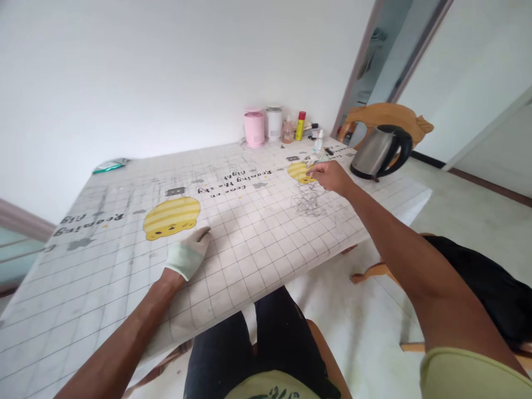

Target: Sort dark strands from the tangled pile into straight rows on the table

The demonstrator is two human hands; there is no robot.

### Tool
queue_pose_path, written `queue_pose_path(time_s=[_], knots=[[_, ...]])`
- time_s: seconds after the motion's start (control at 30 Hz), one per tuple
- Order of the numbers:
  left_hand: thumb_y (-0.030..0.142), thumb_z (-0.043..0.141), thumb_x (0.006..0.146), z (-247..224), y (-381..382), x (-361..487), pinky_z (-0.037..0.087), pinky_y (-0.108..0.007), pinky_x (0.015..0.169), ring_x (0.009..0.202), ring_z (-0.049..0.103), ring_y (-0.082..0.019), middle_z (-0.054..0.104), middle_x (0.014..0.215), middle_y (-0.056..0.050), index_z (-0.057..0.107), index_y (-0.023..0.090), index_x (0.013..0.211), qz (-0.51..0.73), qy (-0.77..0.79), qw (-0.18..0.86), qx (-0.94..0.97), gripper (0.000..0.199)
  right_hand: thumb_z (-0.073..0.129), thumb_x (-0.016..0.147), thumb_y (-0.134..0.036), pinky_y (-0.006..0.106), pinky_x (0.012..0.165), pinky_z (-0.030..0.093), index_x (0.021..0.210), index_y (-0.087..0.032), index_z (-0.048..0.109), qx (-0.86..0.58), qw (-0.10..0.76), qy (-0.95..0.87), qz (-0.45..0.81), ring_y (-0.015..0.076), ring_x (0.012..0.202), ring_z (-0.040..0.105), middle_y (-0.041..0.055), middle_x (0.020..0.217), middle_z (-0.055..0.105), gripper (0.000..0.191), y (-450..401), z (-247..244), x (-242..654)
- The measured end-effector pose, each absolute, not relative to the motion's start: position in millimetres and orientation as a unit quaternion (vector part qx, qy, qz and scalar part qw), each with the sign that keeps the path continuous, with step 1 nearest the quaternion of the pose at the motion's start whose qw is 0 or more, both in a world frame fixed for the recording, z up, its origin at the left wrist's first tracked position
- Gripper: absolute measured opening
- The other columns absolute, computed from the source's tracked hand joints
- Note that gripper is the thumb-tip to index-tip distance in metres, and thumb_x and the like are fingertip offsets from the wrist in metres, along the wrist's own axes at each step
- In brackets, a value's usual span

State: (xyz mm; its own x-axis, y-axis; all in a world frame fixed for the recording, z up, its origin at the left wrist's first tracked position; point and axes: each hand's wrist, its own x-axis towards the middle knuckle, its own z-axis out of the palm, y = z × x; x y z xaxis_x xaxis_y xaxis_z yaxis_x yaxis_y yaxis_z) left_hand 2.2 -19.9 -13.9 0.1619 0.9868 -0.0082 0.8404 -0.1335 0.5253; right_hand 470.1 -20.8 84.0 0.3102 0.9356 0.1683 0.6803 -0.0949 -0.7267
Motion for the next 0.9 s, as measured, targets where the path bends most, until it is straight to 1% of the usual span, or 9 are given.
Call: queue_pose_path(time_s=[0.13, 0.23, 0.3, 0.43, 0.53, 0.63, 0.73, 0.8, 0.9], knots=[[0.038, 0.057, 0.101, 1, -22, 8, 0.048, -0.040, 0.121, 0.137, 0.067, -0.029, 0.077, 0.139, -0.006, 0.080, 0.023, 0.128, 0.254, 0.596, 0.313, 0.695, 0.039, 0.069, 0.092, -0.045, 0.029, 0.055, 0.038, 0.104, -0.020, 0.085, -0.636, 0.367, -0.666, 0.132, 0.0158, 0.056, 0.051, 0.0013, 0.067, 0.064, 0.032, -23, 79, 389], [0.036, 0.055, 0.102, 17, -26, 10, 0.060, -0.036, 0.103, 0.110, 0.078, -0.025, 0.083, 0.120, -0.010, 0.079, 0.018, 0.126, 0.298, 0.539, 0.440, 0.653, 0.038, 0.066, 0.095, -0.049, 0.030, 0.057, 0.039, 0.105, -0.023, 0.084, -0.581, 0.376, -0.703, 0.163, 0.0164, 0.057, 0.051, -0.0003, 0.064, 0.061, 0.033, -24, 74, 333], [0.036, 0.057, 0.102, 28, -27, 10, 0.062, -0.034, 0.094, 0.101, 0.079, -0.023, 0.083, 0.117, -0.012, 0.077, 0.015, 0.128, 0.328, 0.510, 0.493, 0.624, 0.039, 0.066, 0.096, -0.050, 0.031, 0.059, 0.041, 0.106, -0.025, 0.085, -0.549, 0.380, -0.720, 0.188, 0.0165, 0.058, 0.053, -0.0006, 0.065, 0.061, 0.032, -21, 71, 302], [0.042, 0.060, 0.103, 39, -19, 0, 0.062, -0.034, 0.088, 0.096, 0.077, -0.022, 0.080, 0.123, -0.016, 0.074, 0.012, 0.131, 0.375, 0.454, 0.549, 0.593, 0.043, 0.065, 0.099, -0.047, 0.031, 0.058, 0.042, 0.105, -0.026, 0.085, -0.485, 0.375, -0.757, 0.227, 0.0166, 0.058, 0.055, -0.0008, 0.065, 0.062, 0.030, -13, 62, 257], [0.048, 0.064, 0.102, 34, -6, -12, 0.059, -0.032, 0.079, 0.084, 0.073, -0.018, 0.079, 0.126, -0.018, 0.076, 0.012, 0.126, 0.390, 0.423, 0.581, 0.576, 0.046, 0.064, 0.100, -0.048, 0.031, 0.055, 0.040, 0.106, -0.027, 0.085, -0.459, 0.364, -0.770, 0.252, 0.0157, 0.056, 0.052, -0.0015, 0.064, 0.061, 0.031, -7, 54, 235], [0.046, 0.070, 0.100, 22, 6, -22, 0.054, -0.030, 0.072, 0.073, 0.065, -0.013, 0.079, 0.119, -0.019, 0.077, 0.010, 0.119, 0.392, 0.406, 0.615, 0.550, 0.042, 0.066, 0.100, -0.051, 0.031, 0.053, 0.039, 0.108, -0.027, 0.085, -0.445, 0.357, -0.768, 0.291, 0.0147, 0.055, 0.050, -0.0022, 0.063, 0.060, 0.031, -1, 45, 219], [0.040, 0.074, 0.097, 10, 13, -29, 0.052, -0.029, 0.068, 0.069, 0.063, -0.012, 0.079, 0.106, -0.017, 0.077, 0.008, 0.111, 0.403, 0.413, 0.630, 0.519, 0.035, 0.070, 0.098, -0.051, 0.030, 0.052, 0.043, 0.108, -0.025, 0.085, -0.425, 0.369, -0.744, 0.360, 0.0153, 0.057, 0.054, -0.0019, 0.062, 0.060, 0.031, 3, 36, 209], [0.037, 0.075, 0.097, 5, 15, -32, 0.051, -0.028, 0.066, 0.068, 0.063, -0.011, 0.079, 0.101, -0.015, 0.076, 0.007, 0.109, 0.416, 0.411, 0.642, 0.495, 0.032, 0.075, 0.096, -0.051, 0.031, 0.056, 0.050, 0.108, -0.023, 0.085, -0.402, 0.388, -0.714, 0.421, 0.0169, 0.062, 0.061, 0.0000, 0.067, 0.065, 0.032, 5, 29, 203], [0.038, 0.080, 0.094, 2, 15, -35, 0.049, -0.027, 0.064, 0.066, 0.063, -0.010, 0.077, 0.099, -0.013, 0.075, 0.008, 0.108, 0.435, 0.383, 0.675, 0.456, 0.033, 0.081, 0.094, -0.049, 0.037, 0.075, 0.061, 0.111, -0.022, 0.085, -0.338, 0.431, -0.644, 0.534, 0.0210, 0.079, 0.072, 0.0055, 0.084, 0.077, 0.033, 8, 18, 196]])
